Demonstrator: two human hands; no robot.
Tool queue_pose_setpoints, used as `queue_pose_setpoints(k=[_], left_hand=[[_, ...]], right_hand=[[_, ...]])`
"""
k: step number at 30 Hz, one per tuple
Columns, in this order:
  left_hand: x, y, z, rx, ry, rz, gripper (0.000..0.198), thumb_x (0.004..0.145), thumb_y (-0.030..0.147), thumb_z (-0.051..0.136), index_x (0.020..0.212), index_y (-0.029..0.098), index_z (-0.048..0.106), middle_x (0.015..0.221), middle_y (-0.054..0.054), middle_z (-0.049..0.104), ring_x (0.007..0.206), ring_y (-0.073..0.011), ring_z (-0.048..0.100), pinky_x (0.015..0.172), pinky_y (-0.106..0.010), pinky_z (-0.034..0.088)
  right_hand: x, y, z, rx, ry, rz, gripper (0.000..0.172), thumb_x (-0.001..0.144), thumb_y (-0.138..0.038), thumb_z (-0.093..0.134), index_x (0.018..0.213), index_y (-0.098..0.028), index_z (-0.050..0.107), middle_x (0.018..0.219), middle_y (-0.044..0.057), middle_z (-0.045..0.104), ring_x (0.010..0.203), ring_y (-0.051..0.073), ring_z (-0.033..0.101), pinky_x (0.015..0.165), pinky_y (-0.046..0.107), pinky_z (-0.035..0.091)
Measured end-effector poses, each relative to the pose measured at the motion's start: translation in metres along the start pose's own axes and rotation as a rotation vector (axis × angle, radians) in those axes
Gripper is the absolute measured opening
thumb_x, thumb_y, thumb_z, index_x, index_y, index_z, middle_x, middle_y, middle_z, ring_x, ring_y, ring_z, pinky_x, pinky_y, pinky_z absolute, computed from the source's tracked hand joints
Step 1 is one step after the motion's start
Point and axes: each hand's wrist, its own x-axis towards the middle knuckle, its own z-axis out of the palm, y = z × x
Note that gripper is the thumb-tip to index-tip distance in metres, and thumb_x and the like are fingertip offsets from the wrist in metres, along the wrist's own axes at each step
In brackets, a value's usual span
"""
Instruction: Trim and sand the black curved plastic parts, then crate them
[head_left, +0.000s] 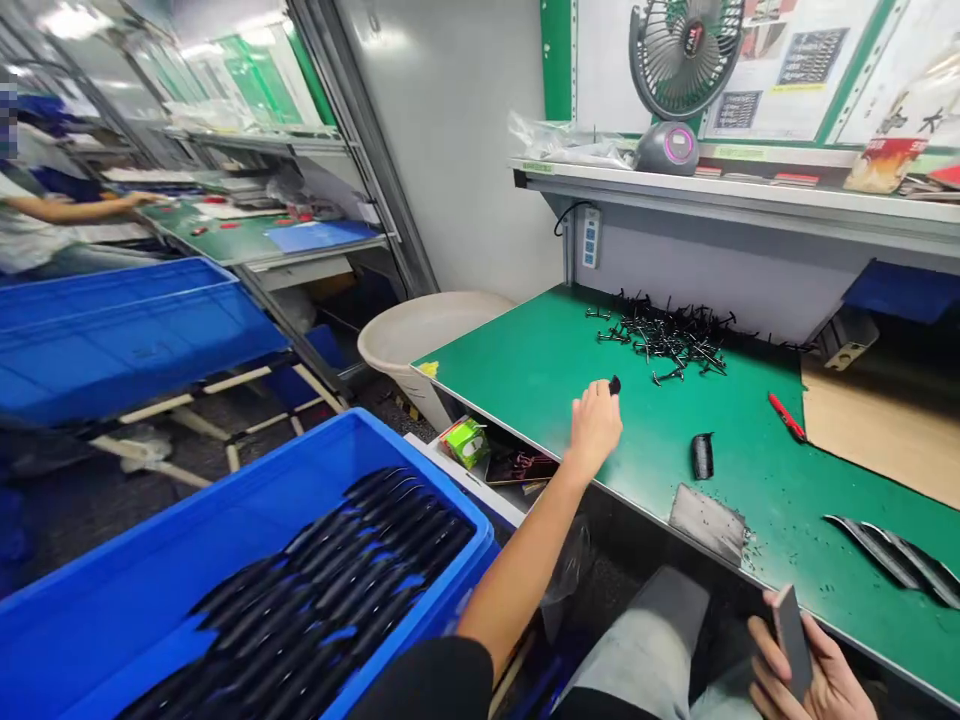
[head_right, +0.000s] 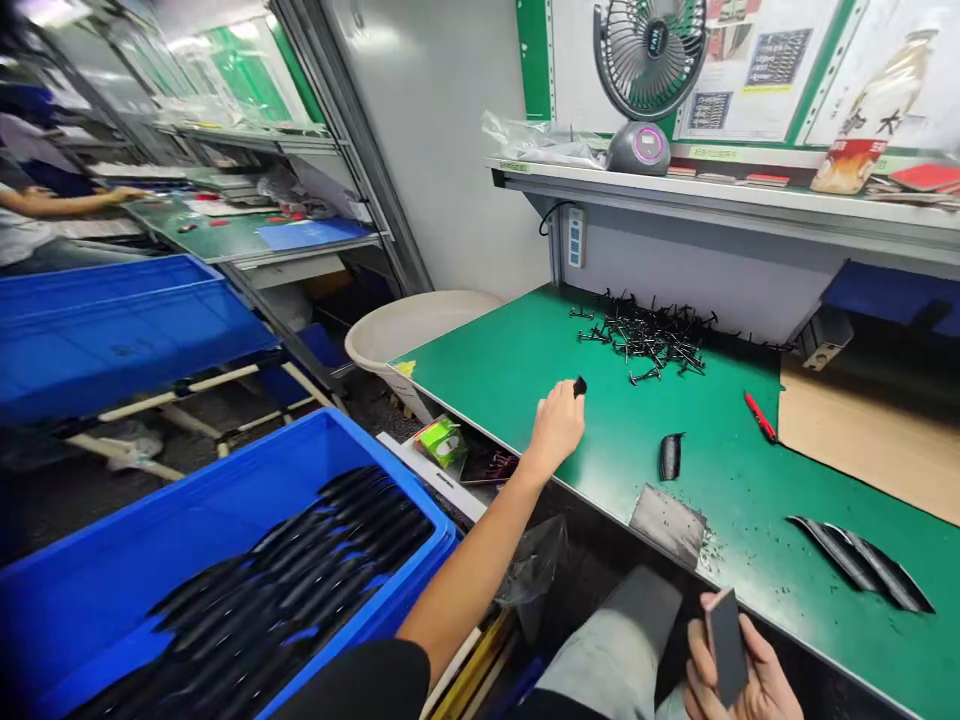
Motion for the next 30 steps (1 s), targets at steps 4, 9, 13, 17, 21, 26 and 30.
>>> queue_pose_setpoints(k=[4, 9, 13, 17, 21, 26, 30], left_hand=[[-0.101, 0.008, 0.017, -0.385, -0.195, -0.038, 0.037, 0.097, 0.052, 0.049, 0.096, 0.017, 0.058, 0.081, -0.005, 0.059, 0.078, -0.0179, 0.060, 0.078, -0.030, 0.050], [-0.173, 0.005, 0.039, -1.052, -0.390, -0.547, 0.059, 0.079, 0.078, 0.059, 0.087, 0.021, 0.044, 0.052, 0.011, 0.029, 0.038, -0.0065, 0.023, 0.037, -0.018, 0.024], [-0.171, 0.018, 0.051, -1.229, -0.341, -0.738, 0.061, 0.068, 0.070, 0.077, 0.087, 0.020, 0.047, 0.048, 0.012, 0.030, 0.038, -0.0047, 0.026, 0.038, -0.016, 0.023], [-0.167, 0.039, 0.058, -1.176, -0.186, -0.695, 0.061, 0.066, 0.068, 0.080, 0.084, 0.016, 0.053, 0.063, 0.005, 0.052, 0.055, -0.0067, 0.048, 0.052, -0.017, 0.040], [-0.162, 0.057, 0.065, -1.170, -0.151, -0.669, 0.062, 0.067, 0.074, 0.075, 0.076, 0.017, 0.052, 0.058, 0.005, 0.044, 0.053, -0.0079, 0.044, 0.052, -0.021, 0.039], [-0.157, 0.068, 0.071, -1.114, -0.150, -0.612, 0.064, 0.072, 0.077, 0.068, 0.061, 0.020, 0.041, 0.055, 0.004, 0.037, 0.051, -0.0082, 0.035, 0.047, -0.024, 0.034], [-0.156, 0.070, 0.070, -1.126, -0.165, -0.604, 0.063, 0.073, 0.075, 0.069, 0.061, 0.020, 0.041, 0.055, 0.005, 0.037, 0.051, -0.0075, 0.034, 0.047, -0.023, 0.033]], right_hand=[[-0.008, 0.025, -0.005, 0.100, 0.139, 0.005, 0.036, 0.077, -0.069, 0.070, 0.094, -0.036, 0.072, 0.069, 0.001, 0.047, 0.036, 0.004, 0.024, 0.034, 0.021, 0.013], [-0.001, 0.022, 0.018, -0.375, 0.158, -0.201, 0.046, 0.094, -0.064, 0.054, 0.109, -0.025, 0.074, 0.095, 0.009, 0.067, 0.067, 0.017, 0.059, 0.054, 0.028, 0.050], [0.007, 0.009, 0.035, -1.100, 0.284, -0.718, 0.038, 0.098, -0.043, 0.059, 0.134, -0.036, 0.064, 0.134, 0.007, 0.061, 0.120, 0.029, 0.056, 0.101, 0.046, 0.048], [0.017, 0.020, 0.053, -1.284, 0.283, -0.964, 0.052, 0.100, -0.030, 0.055, 0.150, -0.041, 0.045, 0.145, 0.005, 0.054, 0.116, 0.029, 0.059, 0.094, 0.048, 0.050], [0.026, 0.029, 0.066, -1.261, 0.405, -1.013, 0.060, 0.102, -0.028, 0.049, 0.156, -0.044, 0.029, 0.145, 0.005, 0.053, 0.102, 0.030, 0.065, 0.080, 0.048, 0.050], [0.029, 0.019, 0.071, -1.283, 0.480, -1.047, 0.058, 0.102, -0.031, 0.049, 0.154, -0.050, 0.030, 0.147, 0.002, 0.051, 0.108, 0.035, 0.063, 0.082, 0.051, 0.044], [0.029, 0.016, 0.071, -1.273, 0.476, -1.002, 0.053, 0.103, -0.036, 0.046, 0.153, -0.051, 0.032, 0.144, 0.001, 0.054, 0.103, 0.035, 0.062, 0.086, 0.053, 0.041]])
